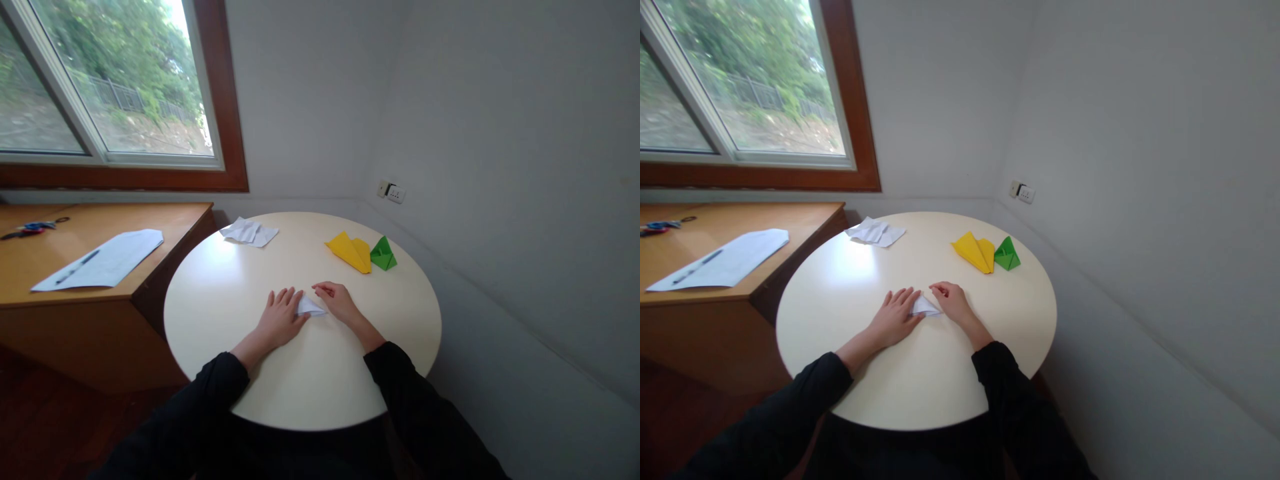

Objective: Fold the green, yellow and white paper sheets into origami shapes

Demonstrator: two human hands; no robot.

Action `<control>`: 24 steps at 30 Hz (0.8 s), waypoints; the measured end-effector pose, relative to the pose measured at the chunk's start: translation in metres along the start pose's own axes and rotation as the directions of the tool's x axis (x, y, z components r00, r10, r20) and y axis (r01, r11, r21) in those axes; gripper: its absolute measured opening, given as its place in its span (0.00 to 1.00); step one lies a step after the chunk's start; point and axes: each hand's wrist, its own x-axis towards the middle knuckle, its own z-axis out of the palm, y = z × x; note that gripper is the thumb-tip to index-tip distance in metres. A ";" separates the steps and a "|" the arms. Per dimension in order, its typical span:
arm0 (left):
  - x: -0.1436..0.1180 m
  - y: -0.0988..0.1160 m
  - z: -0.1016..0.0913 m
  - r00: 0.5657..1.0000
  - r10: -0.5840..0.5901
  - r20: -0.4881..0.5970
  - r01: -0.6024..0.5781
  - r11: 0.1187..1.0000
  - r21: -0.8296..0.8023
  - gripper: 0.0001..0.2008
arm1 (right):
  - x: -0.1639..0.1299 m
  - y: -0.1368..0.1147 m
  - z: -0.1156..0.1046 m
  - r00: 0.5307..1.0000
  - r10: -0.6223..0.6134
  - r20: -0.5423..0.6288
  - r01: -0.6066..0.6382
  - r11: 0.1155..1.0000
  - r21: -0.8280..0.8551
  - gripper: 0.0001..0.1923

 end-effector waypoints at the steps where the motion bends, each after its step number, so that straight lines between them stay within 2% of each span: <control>1: 0.000 0.000 -0.001 1.000 -0.001 -0.009 0.001 1.000 -0.004 0.27 | 0.000 0.001 0.000 1.000 0.004 -0.010 -0.004 1.000 0.005 0.13; 7: -0.003 -0.005 -0.014 0.999 -0.014 -0.034 0.010 0.993 -0.115 0.33 | 0.002 0.002 0.005 0.999 -0.006 -0.051 0.006 1.000 0.002 0.14; 13: -0.002 -0.019 -0.024 0.999 -0.017 0.035 0.025 0.968 -0.251 0.36 | 0.009 -0.007 -0.001 0.998 -0.036 0.051 0.040 0.996 -0.084 0.14; 18: -0.002 -0.035 -0.028 0.998 -0.001 0.070 0.023 0.949 -0.314 0.39 | 0.007 -0.023 -0.027 0.981 -0.052 0.189 0.094 0.970 -0.225 0.12; 24: -0.003 -0.043 -0.035 0.992 0.083 0.096 -0.045 0.939 -0.342 0.37 | -0.012 -0.038 -0.065 0.944 -0.046 0.327 0.173 0.913 -0.370 0.12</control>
